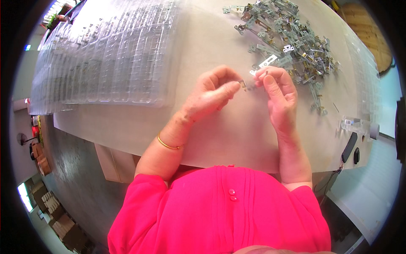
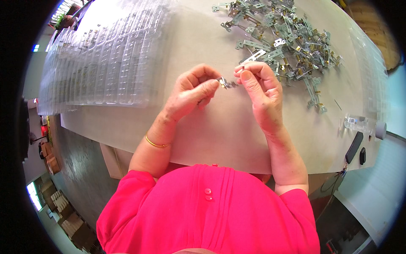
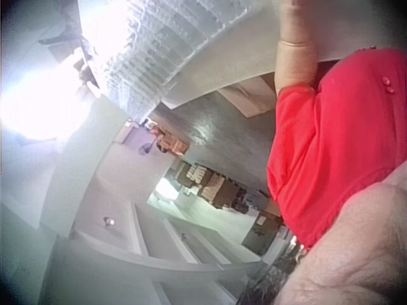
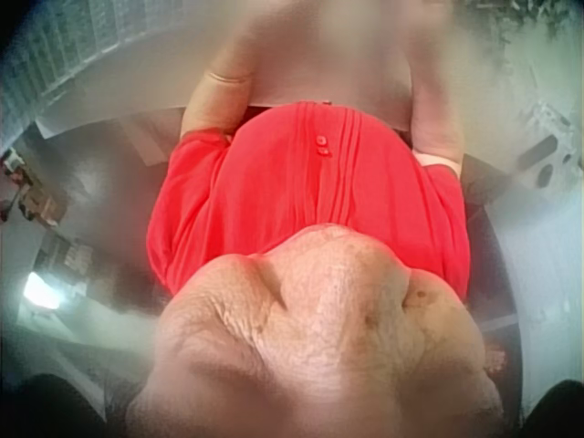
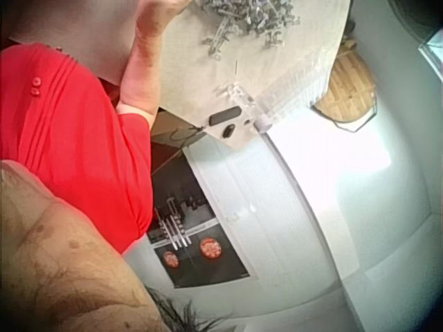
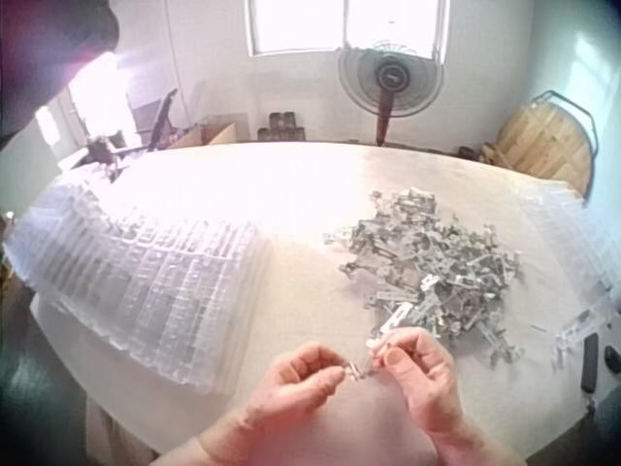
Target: The person picks up a metal bracket and a pin from the table, inserts the pin into the bracket by hand, and places the assembled unit into a plastic tray. This process is repeated for additional brackets and pins.
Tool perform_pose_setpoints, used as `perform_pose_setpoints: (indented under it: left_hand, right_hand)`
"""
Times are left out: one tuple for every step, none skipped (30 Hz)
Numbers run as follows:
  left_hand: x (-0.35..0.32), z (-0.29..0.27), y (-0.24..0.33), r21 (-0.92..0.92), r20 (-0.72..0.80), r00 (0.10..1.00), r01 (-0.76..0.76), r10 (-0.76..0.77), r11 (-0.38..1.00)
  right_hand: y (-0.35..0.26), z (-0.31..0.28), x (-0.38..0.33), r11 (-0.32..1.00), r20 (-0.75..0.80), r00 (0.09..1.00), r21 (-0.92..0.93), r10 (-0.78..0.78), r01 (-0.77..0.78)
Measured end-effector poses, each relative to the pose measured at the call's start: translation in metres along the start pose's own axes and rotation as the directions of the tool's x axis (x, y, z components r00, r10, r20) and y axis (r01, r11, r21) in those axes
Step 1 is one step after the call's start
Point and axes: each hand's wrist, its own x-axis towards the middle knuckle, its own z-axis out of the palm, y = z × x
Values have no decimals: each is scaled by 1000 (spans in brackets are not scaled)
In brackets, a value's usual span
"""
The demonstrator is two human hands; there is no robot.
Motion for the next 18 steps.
perform_pose_setpoints:
  left_hand:
    - [0,-2,0,0,1,1000,0,0,1000]
    - [0,-4,2,-53,-18,1000,6,-7,999]
    - [0,-5,3,-107,-37,999,11,-15,994]
    - [1,-6,3,-83,-36,999,22,-25,996]
    - [1,-6,3,-83,-36,999,22,-25,996]
    - [1,-5,4,-78,-17,999,37,-38,996]
    - [2,-4,4,-73,1,999,51,-51,996]
    - [2,-5,4,-73,1,999,51,-51,996]
    - [2,-7,3,-129,18,998,69,-67,989]
    - [2,-8,3,-184,37,996,88,-83,979]
    - [2,-7,4,-184,36,996,87,-81,979]
    - [2,-8,6,-283,73,993,106,-89,953]
    - [2,-9,8,-377,110,990,127,-92,917]
    - [6,-18,-1,-430,192,981,116,-35,896]
    - [7,-19,-4,-430,192,981,113,-32,896]
    - [8,-20,-7,-381,140,990,36,19,924]
    - [8,-20,-8,-327,91,993,-40,74,944]
    - [8,-18,-8,-327,92,993,-41,76,944]
  right_hand:
    - [0,1,0,995,43,995,-19,-93,94]
    - [0,2,-1,995,41,995,-20,-94,94]
    - [1,3,-2,986,91,988,-96,-126,134]
    - [2,3,-3,970,142,978,-170,-153,177]
    - [2,4,-2,970,142,978,-170,-153,177]
    - [2,4,-1,905,205,949,-307,-239,294]
    - [2,5,0,808,280,909,-427,-310,407]
    - [1,8,1,777,277,901,-461,-333,429]
    - [2,6,1,777,278,901,-461,-333,429]
    - [6,3,1,779,267,903,-460,-336,425]
    - [7,2,1,782,256,906,-459,-338,422]
    - [8,3,0,782,259,904,-457,-339,424]
    - [8,4,-2,892,174,947,-324,-271,315]
    - [8,5,-3,965,102,977,-172,-185,200]
    - [9,4,-3,964,104,977,-172,-186,202]
    - [9,3,-2,988,53,988,-39,-145,147]
    - [9,2,-1,991,8,995,97,-96,95]
    - [9,2,-1,982,-28,997,170,-77,81]
